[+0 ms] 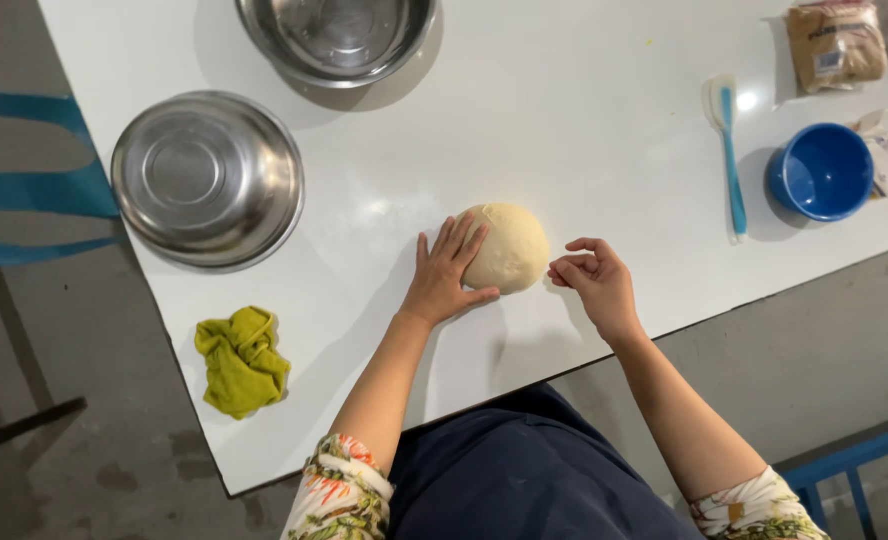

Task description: Kneading and shaping a piece of dough into a smooth ball on a tabletop.

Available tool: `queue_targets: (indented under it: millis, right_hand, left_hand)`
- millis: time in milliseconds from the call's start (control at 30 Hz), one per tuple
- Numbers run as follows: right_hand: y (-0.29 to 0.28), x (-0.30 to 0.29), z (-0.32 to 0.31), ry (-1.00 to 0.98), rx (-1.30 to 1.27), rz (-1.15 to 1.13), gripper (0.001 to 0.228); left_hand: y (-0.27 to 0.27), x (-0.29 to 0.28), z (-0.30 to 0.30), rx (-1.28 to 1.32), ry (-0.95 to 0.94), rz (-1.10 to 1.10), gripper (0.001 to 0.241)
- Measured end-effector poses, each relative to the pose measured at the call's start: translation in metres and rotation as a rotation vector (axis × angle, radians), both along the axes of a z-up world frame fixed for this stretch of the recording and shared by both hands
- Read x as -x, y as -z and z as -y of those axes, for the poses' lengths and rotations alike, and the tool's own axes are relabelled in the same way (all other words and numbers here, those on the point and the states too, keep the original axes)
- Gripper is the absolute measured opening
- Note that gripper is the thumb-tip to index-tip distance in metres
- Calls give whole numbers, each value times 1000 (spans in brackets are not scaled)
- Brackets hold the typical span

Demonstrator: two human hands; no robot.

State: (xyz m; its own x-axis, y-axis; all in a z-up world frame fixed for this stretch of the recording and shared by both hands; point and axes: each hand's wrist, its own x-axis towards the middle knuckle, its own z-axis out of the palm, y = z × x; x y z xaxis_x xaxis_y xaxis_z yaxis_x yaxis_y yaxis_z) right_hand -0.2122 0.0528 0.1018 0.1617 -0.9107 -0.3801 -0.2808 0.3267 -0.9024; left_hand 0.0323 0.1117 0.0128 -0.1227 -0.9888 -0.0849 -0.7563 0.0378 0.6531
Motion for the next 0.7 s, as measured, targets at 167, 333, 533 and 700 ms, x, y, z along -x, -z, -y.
queue_targets:
  millis: [167,333,533,700]
  right_hand:
    - [-13,21,1,121,-171,187,29]
    - [-10,52,-6,185,-167,193,29]
    - [-2,139,-31,225,-22,-232,22]
    - [3,226,-74,373,-48,-629,26]
  left_hand:
    - [6,-2,-5,88,-37,-13,113]
    - [-4,-9,4,129,-112,-115,109]
    - [-46,-5,39,-22,-398,-1057,90]
    - [-101,-2,55,-174,-484,-2044,81]
